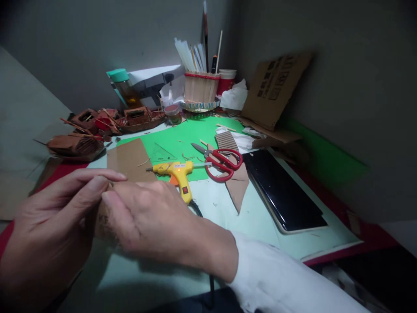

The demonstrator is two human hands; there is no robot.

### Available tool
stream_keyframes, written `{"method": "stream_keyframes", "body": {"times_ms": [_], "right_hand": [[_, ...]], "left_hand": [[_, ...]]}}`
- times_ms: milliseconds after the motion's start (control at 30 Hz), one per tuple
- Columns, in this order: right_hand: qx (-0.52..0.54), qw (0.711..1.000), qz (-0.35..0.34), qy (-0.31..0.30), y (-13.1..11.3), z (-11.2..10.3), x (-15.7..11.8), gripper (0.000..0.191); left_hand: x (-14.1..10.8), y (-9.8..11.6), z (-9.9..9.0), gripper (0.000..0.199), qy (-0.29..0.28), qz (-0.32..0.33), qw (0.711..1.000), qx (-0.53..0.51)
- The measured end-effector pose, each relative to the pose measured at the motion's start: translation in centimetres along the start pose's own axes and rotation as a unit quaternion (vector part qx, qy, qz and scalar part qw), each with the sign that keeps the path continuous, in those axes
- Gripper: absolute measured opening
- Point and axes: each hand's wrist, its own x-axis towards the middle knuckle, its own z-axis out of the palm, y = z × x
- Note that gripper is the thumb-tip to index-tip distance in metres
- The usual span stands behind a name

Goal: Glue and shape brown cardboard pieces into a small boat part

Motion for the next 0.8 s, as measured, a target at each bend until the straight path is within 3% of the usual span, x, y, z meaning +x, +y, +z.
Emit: {"method": "stream_keyframes", "body": {"times_ms": [133, 333, 567, 800], "right_hand": [[0.03, 0.999, 0.014, -0.025, -0.3, -0.3, 0.0, 0.025], [0.018, 0.983, 0.143, -0.114, -1.1, -0.8, -0.4, 0.028], [0.032, 0.974, 0.142, -0.175, -1.4, -1.5, -0.1, 0.022], [0.081, 0.967, 0.152, -0.19, -1.6, -1.9, 0.0, 0.017]], "left_hand": [[0.0, 0.2, 0.0, 0.015, 0.012, -0.004, 1.0, 0.012], [0.1, -0.1, -0.6, 0.017, 0.007, 0.018, 1.0, 0.021], [0.3, -0.2, -0.7, 0.019, -0.027, -0.04, 0.997, -0.063], [0.2, -0.3, -0.7, 0.022, -0.03, -0.077, 0.993, -0.087]]}}
